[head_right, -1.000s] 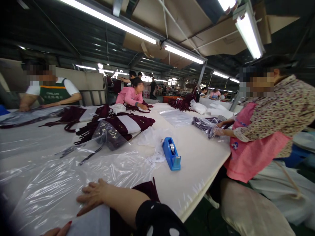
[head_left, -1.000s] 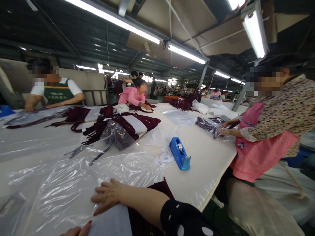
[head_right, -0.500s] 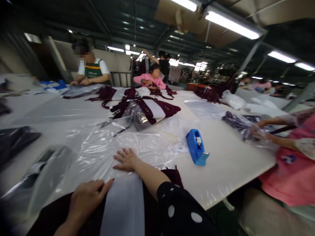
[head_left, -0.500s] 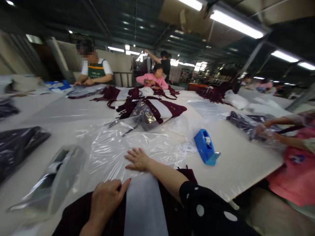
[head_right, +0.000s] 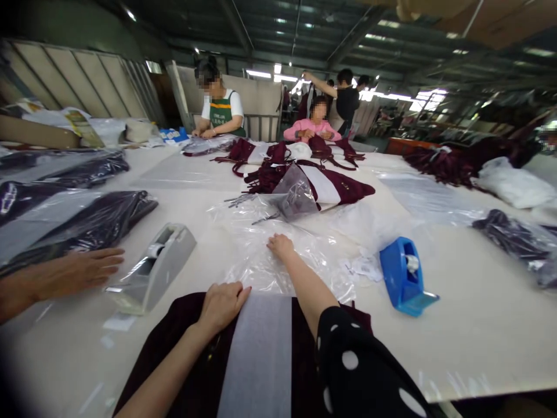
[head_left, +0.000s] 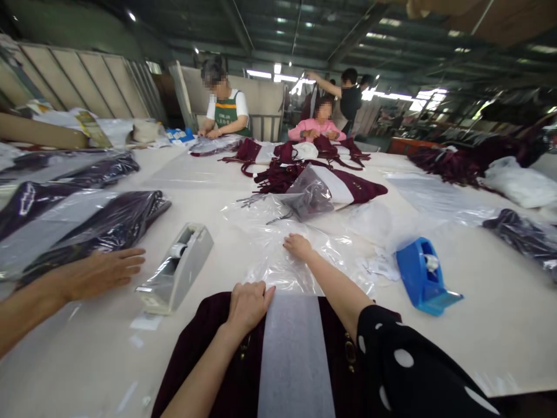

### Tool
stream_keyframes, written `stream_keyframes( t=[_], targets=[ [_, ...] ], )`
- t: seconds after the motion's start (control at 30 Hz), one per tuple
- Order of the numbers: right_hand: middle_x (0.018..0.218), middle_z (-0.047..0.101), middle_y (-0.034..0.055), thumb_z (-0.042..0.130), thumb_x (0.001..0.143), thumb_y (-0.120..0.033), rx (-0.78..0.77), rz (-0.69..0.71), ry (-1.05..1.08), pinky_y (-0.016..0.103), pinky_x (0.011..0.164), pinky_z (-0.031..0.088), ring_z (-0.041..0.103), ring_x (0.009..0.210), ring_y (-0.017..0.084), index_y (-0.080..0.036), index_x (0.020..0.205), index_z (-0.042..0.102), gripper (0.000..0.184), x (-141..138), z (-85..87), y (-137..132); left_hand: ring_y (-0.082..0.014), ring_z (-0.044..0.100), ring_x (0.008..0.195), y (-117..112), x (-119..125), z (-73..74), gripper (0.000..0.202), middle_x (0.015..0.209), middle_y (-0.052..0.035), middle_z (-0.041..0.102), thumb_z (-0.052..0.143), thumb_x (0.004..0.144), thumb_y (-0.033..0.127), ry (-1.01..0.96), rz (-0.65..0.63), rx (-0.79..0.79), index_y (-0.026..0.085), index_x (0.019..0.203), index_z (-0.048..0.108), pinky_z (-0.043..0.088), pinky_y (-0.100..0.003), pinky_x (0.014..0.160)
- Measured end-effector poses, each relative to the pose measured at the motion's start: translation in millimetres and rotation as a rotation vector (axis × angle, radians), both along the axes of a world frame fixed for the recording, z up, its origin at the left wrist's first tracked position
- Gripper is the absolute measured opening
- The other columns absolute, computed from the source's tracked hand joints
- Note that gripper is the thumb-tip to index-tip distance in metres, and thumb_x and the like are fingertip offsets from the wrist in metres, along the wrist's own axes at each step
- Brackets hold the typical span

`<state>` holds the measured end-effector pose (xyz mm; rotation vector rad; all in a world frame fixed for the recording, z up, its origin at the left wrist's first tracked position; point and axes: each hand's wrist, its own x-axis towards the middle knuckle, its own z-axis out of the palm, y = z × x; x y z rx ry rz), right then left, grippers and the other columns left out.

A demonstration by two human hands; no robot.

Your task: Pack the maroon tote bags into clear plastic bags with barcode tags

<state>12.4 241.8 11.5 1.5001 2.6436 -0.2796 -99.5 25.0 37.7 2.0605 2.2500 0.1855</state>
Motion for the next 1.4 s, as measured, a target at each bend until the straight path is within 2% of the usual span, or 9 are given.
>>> stream_keyframes(
  t=[0.17, 0.27, 0.53, 0.77, 0.87, 1.0, 1.1, 1.23, 1.4],
  targets=[
    [0.109, 0.064, 0.0095, 0.035, 0.093, -0.032, 0.027, -0.136, 0.069, 0.03, 0.082, 0.042, 0.058, 0.102, 0.02, -0.017, 0.106, 0.063, 0.034, 9.4, 18.6, -11.0, -0.0259, 0.053, 0.104, 15.2, 10.8, 10.1, 0.031, 0.109, -0.0112, 0.061, 0.034, 0.092, 0.028, -0.068, -0.084, 0.029, 0.018, 0.113, 0.054, 0.036, -0.041, 0.086],
    [0.108, 0.064, 0.0102, 0.033, 0.094, -0.032, 0.081, -0.152, 0.153, 0.029, 0.082, 0.041, 0.058, 0.1, 0.019, -0.016, 0.108, 0.06, 0.035, 6.2, 47.1, -12.0, -0.0247, 0.047, 0.116, 31.6, 9.6, 12.5, 0.046, 0.127, -0.0108, 0.053, 0.044, 0.087, 0.037, -0.167, -0.042, -0.07, 0.02, 0.13, 0.04, 0.038, -0.037, 0.091],
    [0.109, 0.063, 0.009, 0.036, 0.094, -0.032, 0.285, -0.077, 0.375, 0.029, 0.087, 0.037, 0.056, 0.102, 0.019, -0.017, 0.105, 0.058, 0.029, 4.2, 144.4, -14.2, -0.0326, 0.036, 0.125, 58.2, 10.6, 8.4, 0.077, 0.137, -0.0191, 0.039, 0.065, 0.072, 0.044, -0.062, 0.053, -0.046, 0.017, 0.135, 0.029, 0.033, -0.047, 0.095],
    [0.091, 0.066, 0.006, 0.043, 0.09, -0.033, 0.334, -0.071, 0.584, 0.028, 0.078, 0.038, 0.057, 0.088, 0.017, -0.015, 0.095, 0.063, 0.026, 11.4, 187.6, -14.2, -0.031, 0.033, 0.126, 64.5, 24.3, 25.5, 0.067, 0.132, -0.0197, 0.042, 0.059, 0.079, 0.041, 0.008, 0.045, 0.229, 0.01, 0.133, 0.032, 0.022, -0.046, 0.103],
    [0.087, 0.065, 0.005, 0.044, 0.09, -0.032, 0.348, -0.054, 0.612, 0.027, 0.078, 0.038, 0.056, 0.085, 0.016, -0.015, 0.095, 0.063, 0.026, 20.2, 193.4, -16.1, -0.0323, 0.023, 0.134, 58.7, 23.2, 40.3, 0.077, 0.139, -0.0212, 0.034, 0.056, 0.079, 0.054, -0.021, 0.084, 0.59, 0.009, 0.136, 0.028, 0.01, -0.048, 0.109],
    [0.085, 0.064, 0.0035, 0.044, 0.09, -0.031, 0.349, -0.033, 0.632, 0.026, 0.077, 0.038, 0.056, 0.082, 0.015, -0.015, 0.093, 0.064, 0.026, 32.1, 195.1, -17.0, -0.035, 0.015, 0.137, 47.9, 0.2, 57.9, 0.088, 0.144, -0.0225, 0.027, 0.062, 0.071, 0.055, -0.167, 0.354, 0.872, 0.009, 0.136, 0.027, 0.005, -0.053, 0.11],
    [0.086, 0.064, 0.0043, 0.041, 0.091, -0.029, 0.328, -0.038, 0.647, 0.026, 0.077, 0.038, 0.056, 0.083, 0.015, -0.014, 0.093, 0.064, 0.028, 35.1, 192.1, -13.8, -0.0358, 0.026, 0.133, 48.2, -26.1, 57.2, 0.084, 0.138, -0.0205, 0.038, 0.071, 0.06, 0.041, -0.584, 0.62, 0.748, 0.01, 0.13, 0.037, 0.02, -0.053, 0.107],
    [0.108, 0.062, 0.0114, 0.042, 0.091, -0.031, 0.374, -0.028, 0.615, 0.032, 0.086, 0.038, 0.055, 0.099, 0.021, -0.012, 0.113, 0.057, 0.033, 40.0, 173.6, -24.3, -0.0249, 0.064, 0.08, 54.2, -56.5, 44.2, 0.028, 0.076, -0.0081, 0.065, 0.062, 0.061, 0.035, -1.042, 0.681, 0.496, 0.014, 0.078, 0.057, 0.051, -0.038, 0.074],
    [0.133, 0.044, 0.0182, 0.057, 0.082, -0.042, 0.536, 0.262, 0.443, 0.042, 0.099, 0.028, 0.039, 0.122, 0.029, -0.012, 0.127, 0.046, 0.055, 63.4, 111.7, -83.8, -0.0096, 0.047, 0.04, 54.4, -80.7, 46.8, 0.019, 0.047, 0.0038, 0.049, 0.06, 0.057, 0.03, -1.219, 0.721, 0.469, 0.017, 0.061, 0.047, 0.044, -0.023, 0.044]
  ],
)
